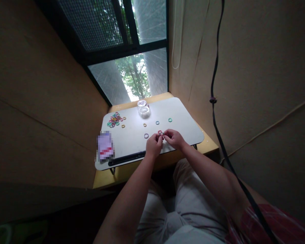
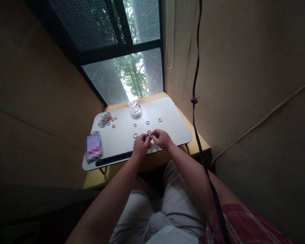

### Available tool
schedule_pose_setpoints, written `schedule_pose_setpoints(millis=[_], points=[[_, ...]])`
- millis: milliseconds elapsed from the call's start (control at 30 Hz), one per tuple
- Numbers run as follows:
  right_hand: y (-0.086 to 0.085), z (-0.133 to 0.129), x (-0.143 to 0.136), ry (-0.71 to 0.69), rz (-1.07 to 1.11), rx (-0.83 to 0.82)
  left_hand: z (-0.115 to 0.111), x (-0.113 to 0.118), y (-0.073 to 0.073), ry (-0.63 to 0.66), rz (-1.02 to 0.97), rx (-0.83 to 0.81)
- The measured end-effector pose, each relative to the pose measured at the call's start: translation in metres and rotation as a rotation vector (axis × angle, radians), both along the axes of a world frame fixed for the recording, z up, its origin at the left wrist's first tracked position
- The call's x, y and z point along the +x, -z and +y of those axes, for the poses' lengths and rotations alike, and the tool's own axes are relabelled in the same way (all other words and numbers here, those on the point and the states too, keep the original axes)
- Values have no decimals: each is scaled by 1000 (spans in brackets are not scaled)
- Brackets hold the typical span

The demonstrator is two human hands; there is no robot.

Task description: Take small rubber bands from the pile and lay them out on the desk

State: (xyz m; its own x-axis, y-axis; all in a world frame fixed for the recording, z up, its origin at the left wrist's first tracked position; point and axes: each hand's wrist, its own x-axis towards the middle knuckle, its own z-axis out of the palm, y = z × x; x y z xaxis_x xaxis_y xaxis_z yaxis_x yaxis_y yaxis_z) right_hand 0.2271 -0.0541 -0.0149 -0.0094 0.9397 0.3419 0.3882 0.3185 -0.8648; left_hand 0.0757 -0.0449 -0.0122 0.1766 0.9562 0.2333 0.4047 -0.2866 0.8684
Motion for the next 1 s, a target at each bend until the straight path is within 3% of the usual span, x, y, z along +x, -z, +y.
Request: schedule_pose_setpoints(millis=[367, 1000], points=[[2, 2, 0, 33, -16, 10, -2, 1, -7, -16, 91, 17], [6, 2, 1, 71, -35, 18, -1, 1, -2, 0, -57, 8]])
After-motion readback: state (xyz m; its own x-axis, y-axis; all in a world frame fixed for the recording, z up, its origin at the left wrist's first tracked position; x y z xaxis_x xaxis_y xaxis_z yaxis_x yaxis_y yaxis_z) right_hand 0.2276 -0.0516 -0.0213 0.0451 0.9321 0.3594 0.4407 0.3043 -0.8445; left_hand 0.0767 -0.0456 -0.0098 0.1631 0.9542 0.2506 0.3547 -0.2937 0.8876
